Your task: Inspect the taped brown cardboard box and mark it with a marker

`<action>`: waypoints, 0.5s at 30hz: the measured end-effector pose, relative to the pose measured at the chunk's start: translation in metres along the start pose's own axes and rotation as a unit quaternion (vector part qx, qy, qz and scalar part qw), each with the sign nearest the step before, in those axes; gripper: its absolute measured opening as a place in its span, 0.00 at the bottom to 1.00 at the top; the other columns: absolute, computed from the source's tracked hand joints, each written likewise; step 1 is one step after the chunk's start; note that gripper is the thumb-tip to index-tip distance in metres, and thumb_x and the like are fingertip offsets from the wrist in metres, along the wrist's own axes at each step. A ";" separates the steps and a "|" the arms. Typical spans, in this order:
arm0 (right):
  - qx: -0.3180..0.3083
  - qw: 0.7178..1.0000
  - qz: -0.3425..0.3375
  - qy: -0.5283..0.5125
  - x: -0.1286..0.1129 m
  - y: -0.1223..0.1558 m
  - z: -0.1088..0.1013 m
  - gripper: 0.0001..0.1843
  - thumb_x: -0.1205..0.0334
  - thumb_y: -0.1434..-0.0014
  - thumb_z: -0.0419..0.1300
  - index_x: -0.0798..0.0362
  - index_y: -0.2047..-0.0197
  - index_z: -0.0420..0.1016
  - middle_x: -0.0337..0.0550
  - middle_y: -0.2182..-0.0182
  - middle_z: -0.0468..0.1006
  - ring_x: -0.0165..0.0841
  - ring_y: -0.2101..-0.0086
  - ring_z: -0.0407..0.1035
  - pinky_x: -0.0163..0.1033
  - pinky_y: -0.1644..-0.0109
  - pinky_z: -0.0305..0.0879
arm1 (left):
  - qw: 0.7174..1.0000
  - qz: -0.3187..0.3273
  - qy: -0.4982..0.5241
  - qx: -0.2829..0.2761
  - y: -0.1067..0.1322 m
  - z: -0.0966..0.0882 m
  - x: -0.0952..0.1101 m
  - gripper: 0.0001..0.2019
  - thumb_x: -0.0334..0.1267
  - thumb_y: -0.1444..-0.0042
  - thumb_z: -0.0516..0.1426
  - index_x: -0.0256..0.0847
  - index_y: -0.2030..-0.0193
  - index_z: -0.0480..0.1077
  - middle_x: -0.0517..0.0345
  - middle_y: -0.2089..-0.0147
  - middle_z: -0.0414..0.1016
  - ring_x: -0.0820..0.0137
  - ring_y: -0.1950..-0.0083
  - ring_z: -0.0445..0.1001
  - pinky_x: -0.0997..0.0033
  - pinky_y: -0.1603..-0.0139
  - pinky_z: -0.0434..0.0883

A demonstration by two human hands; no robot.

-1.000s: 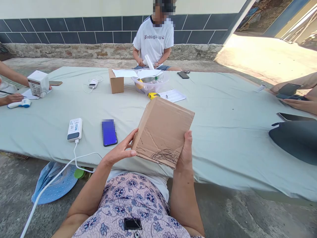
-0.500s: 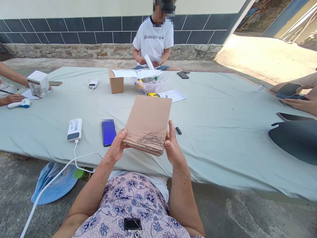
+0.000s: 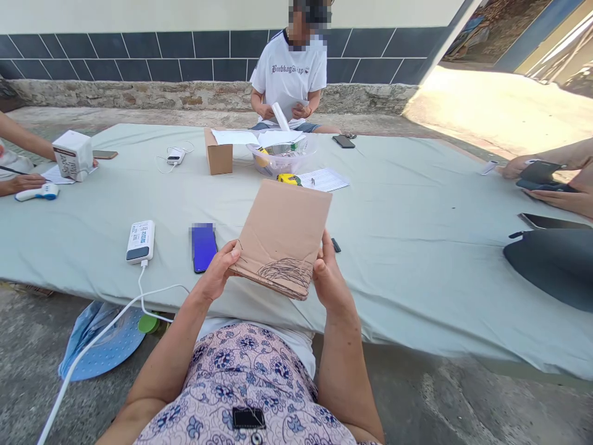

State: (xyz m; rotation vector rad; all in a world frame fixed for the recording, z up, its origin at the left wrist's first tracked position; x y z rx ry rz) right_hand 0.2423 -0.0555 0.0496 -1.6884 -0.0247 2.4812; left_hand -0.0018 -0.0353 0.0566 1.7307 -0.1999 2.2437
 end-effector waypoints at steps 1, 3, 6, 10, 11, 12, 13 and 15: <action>0.018 1.000 -0.008 -0.002 -0.001 -0.001 -0.001 0.68 0.29 0.61 0.74 0.39 0.23 0.51 0.50 0.28 0.64 0.48 0.35 0.68 0.51 0.39 0.74 | 1.000 -0.003 -0.004 -0.014 0.000 -0.001 0.000 0.35 0.62 0.47 0.63 0.41 0.38 0.73 0.49 0.44 0.80 0.54 0.47 0.76 0.66 0.57 0.71; 0.062 0.998 -0.030 -0.006 -0.002 -0.003 -0.005 0.64 0.29 0.59 0.74 0.39 0.25 0.55 0.49 0.31 0.69 0.47 0.35 0.68 0.50 0.41 0.74 | 0.999 -0.011 -0.006 -0.041 0.001 -0.004 -0.001 0.36 0.62 0.47 0.63 0.40 0.38 0.73 0.49 0.43 0.80 0.54 0.47 0.76 0.67 0.57 0.70; 0.112 0.991 -0.070 -0.009 -0.006 -0.007 -0.013 0.52 0.29 0.55 0.72 0.39 0.31 0.65 0.46 0.37 0.76 0.44 0.37 0.70 0.48 0.42 0.74 | 0.996 -0.023 -0.010 -0.090 0.000 -0.008 -0.004 0.35 0.62 0.45 0.62 0.40 0.38 0.74 0.48 0.43 0.80 0.54 0.47 0.77 0.66 0.55 0.70; 0.153 0.984 -0.091 -0.022 -0.008 -0.011 -0.022 0.35 0.28 0.51 0.68 0.44 0.50 0.79 0.41 0.50 0.83 0.41 0.44 0.74 0.46 0.45 0.74 | 0.987 -0.046 -0.023 -0.154 -0.001 -0.013 -0.006 0.35 0.63 0.46 0.62 0.40 0.39 0.75 0.46 0.42 0.80 0.51 0.45 0.77 0.64 0.52 0.72; 0.159 0.983 -0.088 -0.027 -0.008 -0.012 -0.024 0.33 0.27 0.51 0.67 0.45 0.54 0.80 0.41 0.52 0.84 0.40 0.46 0.75 0.45 0.45 0.74 | 0.985 -0.051 -0.026 -0.162 -0.001 -0.014 -0.006 0.35 0.63 0.46 0.62 0.40 0.39 0.75 0.46 0.42 0.80 0.51 0.44 0.77 0.64 0.52 0.72; 0.162 0.983 -0.084 -0.031 -0.008 -0.013 -0.025 0.32 0.27 0.51 0.67 0.46 0.58 0.80 0.40 0.54 0.84 0.40 0.47 0.76 0.45 0.46 0.74 | 0.984 -0.054 -0.028 -0.166 -0.002 -0.015 -0.006 0.35 0.63 0.46 0.63 0.40 0.40 0.76 0.46 0.41 0.80 0.50 0.44 0.77 0.64 0.52 0.72; 0.166 0.982 -0.080 -0.036 -0.007 -0.014 -0.026 0.32 0.26 0.52 0.67 0.46 0.61 0.79 0.40 0.56 0.84 0.40 0.48 0.76 0.45 0.46 0.74 | 0.984 -0.056 -0.030 -0.169 -0.002 -0.016 -0.007 0.35 0.63 0.46 0.63 0.40 0.40 0.76 0.47 0.41 0.80 0.50 0.44 0.77 0.64 0.53 0.73; 0.178 0.980 -0.081 -0.045 -0.006 -0.016 -0.027 0.30 0.27 0.53 0.68 0.46 0.64 0.78 0.38 0.61 0.83 0.39 0.50 0.76 0.44 0.47 0.73 | 0.984 -0.055 -0.024 -0.170 -0.003 -0.018 -0.009 0.34 0.63 0.46 0.62 0.41 0.40 0.76 0.47 0.42 0.81 0.51 0.45 0.77 0.65 0.54 0.73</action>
Point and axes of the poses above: each hand's wrist, its own y-axis away from the middle knuckle, its own z-axis out of the palm, x = y × z, the point moved 1 cm from there along -y, towards the middle knuckle
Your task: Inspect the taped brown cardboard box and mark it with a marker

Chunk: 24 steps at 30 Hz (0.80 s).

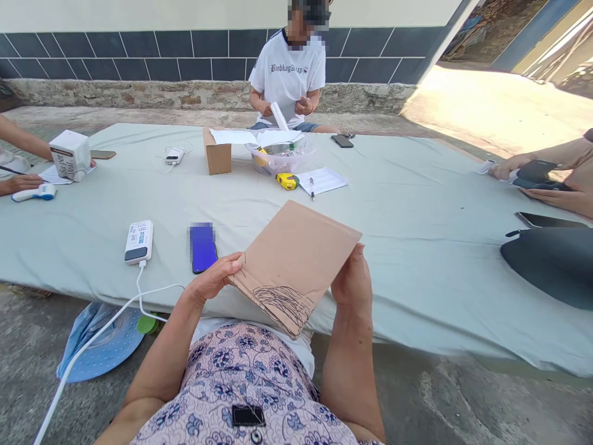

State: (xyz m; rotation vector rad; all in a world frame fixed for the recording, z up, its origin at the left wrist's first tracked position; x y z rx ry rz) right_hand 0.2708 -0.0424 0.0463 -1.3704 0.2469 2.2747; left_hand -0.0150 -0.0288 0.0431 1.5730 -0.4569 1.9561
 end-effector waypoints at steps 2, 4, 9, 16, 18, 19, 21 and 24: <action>0.018 1.000 -0.013 -0.005 0.001 -0.001 0.000 0.29 0.29 0.53 0.69 0.47 0.66 0.78 0.36 0.65 0.82 0.37 0.53 0.76 0.42 0.48 0.73 | 1.000 0.004 0.022 0.004 -0.001 -0.002 -0.004 0.33 0.63 0.45 0.62 0.41 0.41 0.77 0.47 0.44 0.82 0.53 0.47 0.78 0.65 0.55 0.73; 0.030 0.999 -0.026 -0.002 0.001 -0.001 0.000 0.27 0.32 0.51 0.70 0.47 0.64 0.79 0.35 0.66 0.81 0.35 0.57 0.76 0.42 0.51 0.72 | 0.997 -0.003 0.068 0.019 -0.004 -0.004 -0.011 0.31 0.62 0.45 0.62 0.41 0.43 0.78 0.48 0.48 0.84 0.55 0.50 0.79 0.65 0.57 0.73; 0.067 0.996 -0.048 -0.021 -0.004 -0.001 0.000 0.23 0.39 0.52 0.73 0.47 0.60 0.81 0.36 0.60 0.83 0.33 0.58 0.75 0.41 0.51 0.71 | 0.969 -0.051 0.238 0.029 -0.018 -0.003 -0.033 0.25 0.59 0.43 0.62 0.44 0.47 0.77 0.51 0.54 0.85 0.58 0.56 0.81 0.63 0.58 0.74; 0.091 0.995 -0.041 -0.011 -0.004 -0.004 0.018 0.20 0.45 0.47 0.68 0.46 0.54 0.80 0.36 0.57 0.81 0.33 0.56 0.73 0.39 0.53 0.69 | 0.899 -0.116 0.422 -0.013 -0.038 0.003 -0.065 0.27 0.60 0.42 0.59 0.40 0.48 0.76 0.47 0.51 0.85 0.55 0.51 0.82 0.56 0.49 0.72; 0.073 0.997 -0.030 -0.003 -0.002 -0.010 0.029 0.21 0.45 0.45 0.67 0.45 0.52 0.79 0.37 0.55 0.80 0.33 0.56 0.72 0.38 0.54 0.69 | 0.891 -0.105 0.441 -0.016 -0.041 0.001 -0.070 0.27 0.60 0.41 0.58 0.40 0.47 0.76 0.47 0.49 0.84 0.55 0.48 0.81 0.54 0.46 0.72; 0.058 0.998 -0.025 0.003 -0.001 -0.015 0.036 0.21 0.44 0.45 0.67 0.45 0.52 0.79 0.37 0.54 0.80 0.33 0.56 0.72 0.37 0.55 0.68 | 0.890 -0.100 0.445 -0.018 -0.042 0.000 -0.072 0.26 0.59 0.41 0.58 0.40 0.47 0.76 0.47 0.48 0.84 0.54 0.47 0.81 0.53 0.45 0.71; 0.024 0.999 -0.018 0.019 0.002 -0.026 0.048 0.22 0.44 0.45 0.66 0.46 0.51 0.79 0.37 0.56 0.80 0.32 0.59 0.71 0.36 0.58 0.67 | 0.889 -0.089 0.449 -0.012 -0.043 -0.002 -0.074 0.26 0.59 0.42 0.58 0.41 0.47 0.76 0.46 0.46 0.84 0.53 0.46 0.80 0.50 0.43 0.71; -0.020 0.999 -0.011 0.027 0.010 -0.044 0.061 0.22 0.42 0.46 0.66 0.46 0.52 0.78 0.36 0.59 0.79 0.32 0.61 0.70 0.35 0.60 0.65 | 0.886 -0.072 0.459 0.015 -0.043 -0.002 -0.076 0.26 0.59 0.41 0.58 0.43 0.44 0.75 0.46 0.44 0.82 0.51 0.42 0.78 0.45 0.41 0.69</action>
Point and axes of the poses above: each hand's wrist, its own y-axis away from the middle knuckle, its own z-axis out of the palm, x = y × z, the point moved 1 cm from there along -y, towards the middle knuckle
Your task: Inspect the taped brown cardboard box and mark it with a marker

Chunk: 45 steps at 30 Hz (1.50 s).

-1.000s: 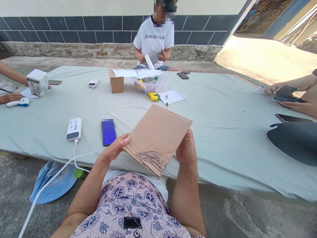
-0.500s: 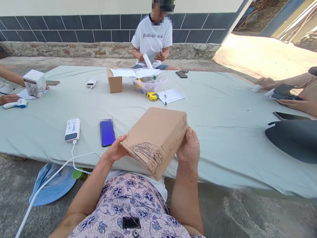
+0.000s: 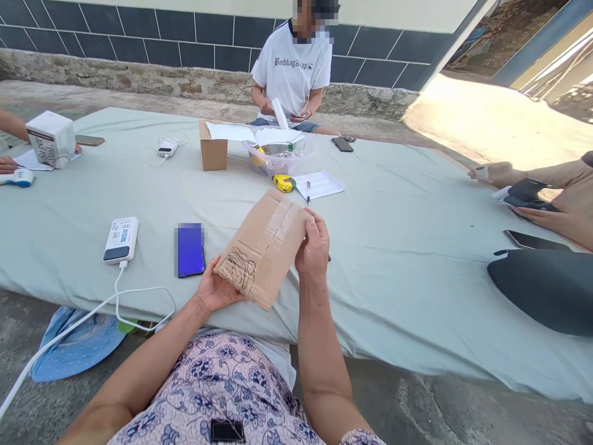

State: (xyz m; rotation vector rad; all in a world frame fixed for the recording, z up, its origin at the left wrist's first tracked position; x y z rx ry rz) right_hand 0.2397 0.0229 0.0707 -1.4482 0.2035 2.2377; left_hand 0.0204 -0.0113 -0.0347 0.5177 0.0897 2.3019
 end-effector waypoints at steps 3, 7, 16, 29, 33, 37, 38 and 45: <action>-0.012 1.000 0.015 -0.013 0.012 -0.015 0.002 0.22 0.42 0.48 0.68 0.47 0.56 0.77 0.36 0.60 0.79 0.32 0.61 0.70 0.36 0.58 0.66 | 1.000 0.010 0.007 0.005 0.001 -0.001 -0.003 0.28 0.60 0.40 0.58 0.45 0.41 0.73 0.47 0.41 0.81 0.49 0.39 0.76 0.40 0.39 0.67; -0.007 0.999 0.035 -0.021 0.026 -0.026 -0.005 0.23 0.40 0.50 0.68 0.47 0.58 0.76 0.35 0.61 0.78 0.32 0.61 0.71 0.38 0.56 0.68 | 1.000 0.004 0.023 0.003 0.002 -0.002 -0.008 0.27 0.60 0.39 0.57 0.46 0.40 0.73 0.48 0.42 0.81 0.50 0.40 0.76 0.36 0.38 0.66; -0.009 0.997 0.031 -0.067 0.042 -0.027 -0.017 0.24 0.40 0.43 0.66 0.46 0.50 0.77 0.38 0.54 0.80 0.34 0.54 0.73 0.41 0.49 0.70 | 0.998 -0.022 0.058 -0.001 0.000 -0.005 -0.010 0.27 0.60 0.36 0.55 0.44 0.41 0.74 0.47 0.42 0.81 0.51 0.41 0.77 0.37 0.36 0.65; -0.059 0.998 0.022 -0.020 0.055 -0.016 -0.027 0.44 0.36 0.47 0.67 0.42 0.31 0.65 0.48 0.32 0.68 0.47 0.34 0.64 0.55 0.33 0.64 | 0.995 -0.025 0.095 -0.024 -0.002 -0.007 -0.011 0.25 0.57 0.33 0.55 0.41 0.43 0.75 0.45 0.47 0.83 0.52 0.45 0.80 0.42 0.41 0.71; -0.086 0.996 0.000 -0.007 0.059 -0.016 -0.028 0.50 0.35 0.47 0.66 0.44 0.27 0.58 0.51 0.29 0.64 0.49 0.30 0.59 0.57 0.30 0.61 | 0.995 -0.019 0.090 -0.034 -0.003 -0.007 -0.011 0.25 0.58 0.33 0.55 0.41 0.43 0.75 0.45 0.45 0.83 0.51 0.44 0.80 0.38 0.40 0.71; -0.097 0.995 0.024 0.001 0.061 -0.019 -0.028 0.48 0.37 0.45 0.64 0.44 0.27 0.56 0.51 0.26 0.59 0.49 0.30 0.60 0.57 0.30 0.61 | 0.996 -0.009 0.081 -0.033 -0.003 -0.005 -0.010 0.25 0.57 0.33 0.55 0.41 0.39 0.73 0.43 0.40 0.81 0.48 0.39 0.78 0.31 0.39 0.70; -0.098 0.995 0.030 0.004 0.062 -0.020 -0.028 0.46 0.38 0.44 0.63 0.43 0.27 0.57 0.50 0.26 0.59 0.48 0.31 0.61 0.57 0.32 0.63 | 0.996 -0.007 0.080 -0.032 -0.003 -0.005 -0.010 0.25 0.57 0.32 0.54 0.42 0.39 0.73 0.43 0.40 0.80 0.48 0.39 0.78 0.31 0.40 0.70; -0.125 0.991 0.037 -0.039 0.059 -0.019 -0.023 0.31 0.43 0.41 0.61 0.41 0.37 0.68 0.44 0.40 0.74 0.42 0.45 0.73 0.48 0.44 0.72 | 0.997 -0.006 0.063 -0.053 -0.002 -0.003 -0.010 0.26 0.58 0.31 0.53 0.41 0.39 0.73 0.42 0.41 0.81 0.48 0.40 0.79 0.34 0.43 0.74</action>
Point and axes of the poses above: each hand's wrist, its own y-axis away from the middle knuckle, its own z-axis out of the palm, x = y × z, the point moved 1 cm from there along -y, towards the middle knuckle
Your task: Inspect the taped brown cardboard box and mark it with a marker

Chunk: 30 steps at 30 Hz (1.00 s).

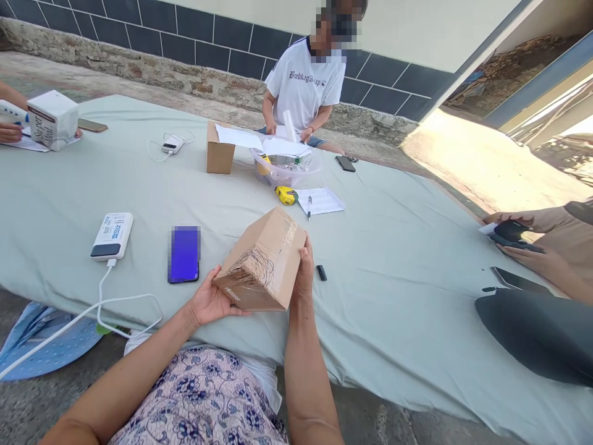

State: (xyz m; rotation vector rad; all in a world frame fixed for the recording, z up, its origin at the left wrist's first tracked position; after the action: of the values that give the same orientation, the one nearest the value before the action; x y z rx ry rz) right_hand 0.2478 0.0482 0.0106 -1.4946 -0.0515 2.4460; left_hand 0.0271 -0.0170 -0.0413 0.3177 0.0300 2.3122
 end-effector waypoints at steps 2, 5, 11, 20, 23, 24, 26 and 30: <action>-0.014 1.000 -0.003 0.001 -0.002 0.002 0.002 0.28 0.41 0.41 0.61 0.41 0.41 0.71 0.42 0.44 0.76 0.41 0.49 0.74 0.46 0.47 0.73 | 1.000 0.001 -0.003 -0.005 0.000 -0.001 0.000 0.27 0.58 0.31 0.53 0.40 0.39 0.73 0.41 0.41 0.81 0.48 0.40 0.79 0.35 0.43 0.74; -0.016 1.000 -0.001 0.021 -0.003 0.006 0.004 0.30 0.38 0.41 0.60 0.39 0.39 0.70 0.42 0.44 0.77 0.41 0.49 0.74 0.48 0.46 0.73 | 1.000 0.004 -0.004 -0.002 0.001 -0.002 0.000 0.27 0.58 0.32 0.53 0.40 0.37 0.71 0.41 0.41 0.80 0.47 0.39 0.78 0.34 0.42 0.73; 0.014 0.999 0.020 0.029 -0.006 0.011 0.005 0.47 0.34 0.45 0.63 0.38 0.27 0.57 0.44 0.30 0.67 0.45 0.34 0.65 0.54 0.34 0.67 | 1.000 0.005 -0.014 0.021 0.002 -0.001 0.002 0.29 0.59 0.35 0.55 0.40 0.37 0.69 0.40 0.41 0.79 0.44 0.41 0.79 0.33 0.45 0.74; -0.028 0.997 0.052 0.057 -0.020 0.063 0.021 0.58 0.38 0.48 0.70 0.42 0.22 0.49 0.48 0.25 0.58 0.47 0.26 0.53 0.56 0.25 0.56 | 0.998 0.046 -0.002 0.037 0.006 0.002 0.002 0.29 0.59 0.34 0.53 0.39 0.37 0.69 0.38 0.42 0.80 0.44 0.42 0.79 0.31 0.47 0.75; -0.072 0.992 0.033 0.096 -0.021 0.080 0.017 0.52 0.37 0.45 0.68 0.41 0.24 0.54 0.47 0.24 0.58 0.47 0.27 0.54 0.56 0.25 0.56 | 0.998 0.062 -0.002 0.034 0.007 0.006 0.001 0.28 0.58 0.33 0.53 0.39 0.38 0.70 0.40 0.41 0.80 0.45 0.42 0.79 0.32 0.47 0.75; -0.084 0.989 0.021 0.124 -0.022 0.084 0.015 0.51 0.36 0.45 0.68 0.41 0.24 0.55 0.46 0.24 0.58 0.47 0.27 0.54 0.56 0.25 0.57 | 0.997 0.066 -0.005 0.034 0.007 0.007 0.001 0.27 0.58 0.33 0.54 0.40 0.38 0.71 0.40 0.41 0.80 0.45 0.42 0.79 0.32 0.47 0.75; -0.092 0.976 -0.015 0.198 -0.025 0.087 0.012 0.50 0.35 0.45 0.67 0.42 0.25 0.58 0.46 0.24 0.58 0.48 0.27 0.54 0.57 0.26 0.58 | 0.997 0.073 -0.018 0.033 0.008 0.009 0.001 0.26 0.57 0.33 0.55 0.40 0.39 0.71 0.41 0.41 0.80 0.47 0.42 0.79 0.33 0.46 0.75; -0.084 0.949 -0.074 0.295 -0.032 0.088 0.008 0.47 0.35 0.43 0.67 0.42 0.27 0.61 0.46 0.26 0.61 0.48 0.27 0.55 0.59 0.24 0.54 | 0.995 0.085 -0.050 0.013 0.011 0.012 0.001 0.24 0.54 0.36 0.59 0.40 0.40 0.73 0.42 0.41 0.80 0.48 0.42 0.78 0.35 0.43 0.74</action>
State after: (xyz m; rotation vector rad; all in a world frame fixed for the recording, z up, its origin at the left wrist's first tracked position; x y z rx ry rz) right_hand 0.2355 -0.0433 0.0271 -2.1487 -0.2470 1.8279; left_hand 0.0213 -0.0252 -0.0283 0.4653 -0.0181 2.4627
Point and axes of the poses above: each hand's wrist, its own y-axis away from the middle knuckle, its own z-axis out of the palm, x = y × z, the point moved 1 cm from there along -y, towards the middle knuckle
